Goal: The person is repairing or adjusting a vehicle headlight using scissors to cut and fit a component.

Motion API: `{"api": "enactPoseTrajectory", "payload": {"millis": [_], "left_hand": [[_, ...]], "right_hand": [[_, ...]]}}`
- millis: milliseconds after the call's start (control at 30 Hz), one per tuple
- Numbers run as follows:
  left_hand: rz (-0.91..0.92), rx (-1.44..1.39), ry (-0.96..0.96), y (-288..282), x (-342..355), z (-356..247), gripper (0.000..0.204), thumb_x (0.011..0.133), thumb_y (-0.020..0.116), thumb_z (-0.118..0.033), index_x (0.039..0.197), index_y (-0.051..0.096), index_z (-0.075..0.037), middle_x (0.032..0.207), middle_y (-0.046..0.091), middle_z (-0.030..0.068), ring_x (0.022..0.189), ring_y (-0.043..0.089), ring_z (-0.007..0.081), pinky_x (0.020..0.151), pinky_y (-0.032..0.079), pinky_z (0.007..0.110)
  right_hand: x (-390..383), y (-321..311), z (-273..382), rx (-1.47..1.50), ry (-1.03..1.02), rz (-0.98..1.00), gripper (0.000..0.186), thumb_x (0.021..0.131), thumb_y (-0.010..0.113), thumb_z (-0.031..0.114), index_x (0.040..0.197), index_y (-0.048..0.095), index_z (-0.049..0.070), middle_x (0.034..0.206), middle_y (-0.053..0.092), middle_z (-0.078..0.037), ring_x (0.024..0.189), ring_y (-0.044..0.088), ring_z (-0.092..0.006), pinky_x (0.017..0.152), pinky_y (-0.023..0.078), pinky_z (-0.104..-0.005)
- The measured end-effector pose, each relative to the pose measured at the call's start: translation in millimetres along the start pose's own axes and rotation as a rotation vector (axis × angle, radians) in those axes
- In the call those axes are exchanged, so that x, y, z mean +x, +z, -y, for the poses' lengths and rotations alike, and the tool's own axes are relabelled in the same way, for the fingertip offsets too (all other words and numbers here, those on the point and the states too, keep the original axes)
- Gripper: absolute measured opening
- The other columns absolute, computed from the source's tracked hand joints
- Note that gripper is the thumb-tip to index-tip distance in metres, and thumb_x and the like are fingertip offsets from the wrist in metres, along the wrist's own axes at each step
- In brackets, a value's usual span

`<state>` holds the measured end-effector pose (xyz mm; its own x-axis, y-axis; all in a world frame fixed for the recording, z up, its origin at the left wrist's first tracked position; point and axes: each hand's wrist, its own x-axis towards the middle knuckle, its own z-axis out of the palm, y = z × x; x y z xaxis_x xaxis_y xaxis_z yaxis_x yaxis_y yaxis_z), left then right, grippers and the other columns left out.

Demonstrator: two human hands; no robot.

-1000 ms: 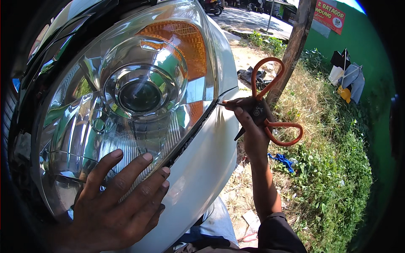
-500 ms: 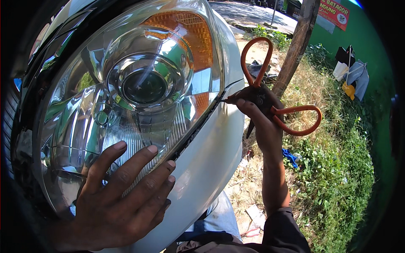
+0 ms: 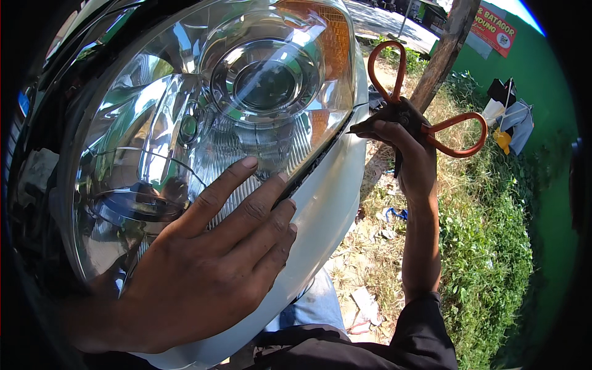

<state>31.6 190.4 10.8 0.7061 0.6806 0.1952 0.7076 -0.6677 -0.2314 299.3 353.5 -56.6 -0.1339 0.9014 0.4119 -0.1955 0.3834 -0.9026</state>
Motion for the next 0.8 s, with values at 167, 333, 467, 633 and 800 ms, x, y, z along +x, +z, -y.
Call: {"api": "enactPoseTrajectory", "payload": {"millis": [167,333,467,633,800], "left_hand": [[0.025,0.058,0.075,3.1,-0.6,-0.6,0.030,0.089,0.071,-0.021,0.114,0.075,-0.005,0.134,0.066,0.0134,0.140,0.051,0.0285,0.126,0.023,0.056],[0.088,0.047,0.132,5.1,-16.0,-4.2,0.027,0.093,0.061,-0.016,0.114,0.074,-0.005,0.141,0.061,0.0166,0.140,0.051,0.0297,0.128,0.018,0.055],[0.048,-0.033,0.130,9.9,-20.8,-4.4,0.027,0.093,0.058,-0.013,0.114,0.073,-0.005,0.143,0.060,0.0161,0.142,0.048,0.0328,0.130,0.016,0.054],[0.101,0.002,0.162,0.8,-26.7,-4.3,0.029,0.093,0.058,-0.013,0.116,0.073,-0.005,0.144,0.059,0.0149,0.143,0.047,0.0340,0.130,0.015,0.054],[0.085,0.033,0.179,4.7,-24.7,-7.4,0.036,0.092,0.069,-0.027,0.123,0.072,-0.010,0.148,0.057,0.0129,0.145,0.045,0.0328,0.128,0.019,0.054]], "right_hand": [[-1.4,0.5,-7.9,-0.135,-0.039,-0.070,0.032,0.090,0.069,0.002,0.120,0.063,-0.006,0.096,0.074,-0.007,0.089,0.071,-0.0133,0.086,0.055,-0.0264],[-7.2,17.0,-3.7,-0.223,-0.040,-0.073,0.051,0.090,0.073,0.003,0.137,0.055,-0.006,0.100,0.072,-0.003,0.091,0.068,-0.0101,0.085,0.054,-0.0252],[-17.8,26.6,7.3,-0.220,-0.005,-0.091,0.056,0.090,0.074,0.003,0.141,0.053,-0.005,0.100,0.071,-0.003,0.090,0.066,-0.0094,0.085,0.053,-0.0247],[-13.3,25.0,7.1,-0.280,-0.092,-0.121,0.027,0.092,0.067,0.002,0.118,0.064,-0.007,0.098,0.072,-0.006,0.091,0.070,-0.0128,0.085,0.055,-0.0265],[-38.7,8.1,19.5,-0.012,-0.108,-0.168,0.018,0.093,0.062,0.002,0.108,0.063,-0.006,0.095,0.072,-0.015,0.097,0.074,-0.0238,0.092,0.061,-0.0369]]}}
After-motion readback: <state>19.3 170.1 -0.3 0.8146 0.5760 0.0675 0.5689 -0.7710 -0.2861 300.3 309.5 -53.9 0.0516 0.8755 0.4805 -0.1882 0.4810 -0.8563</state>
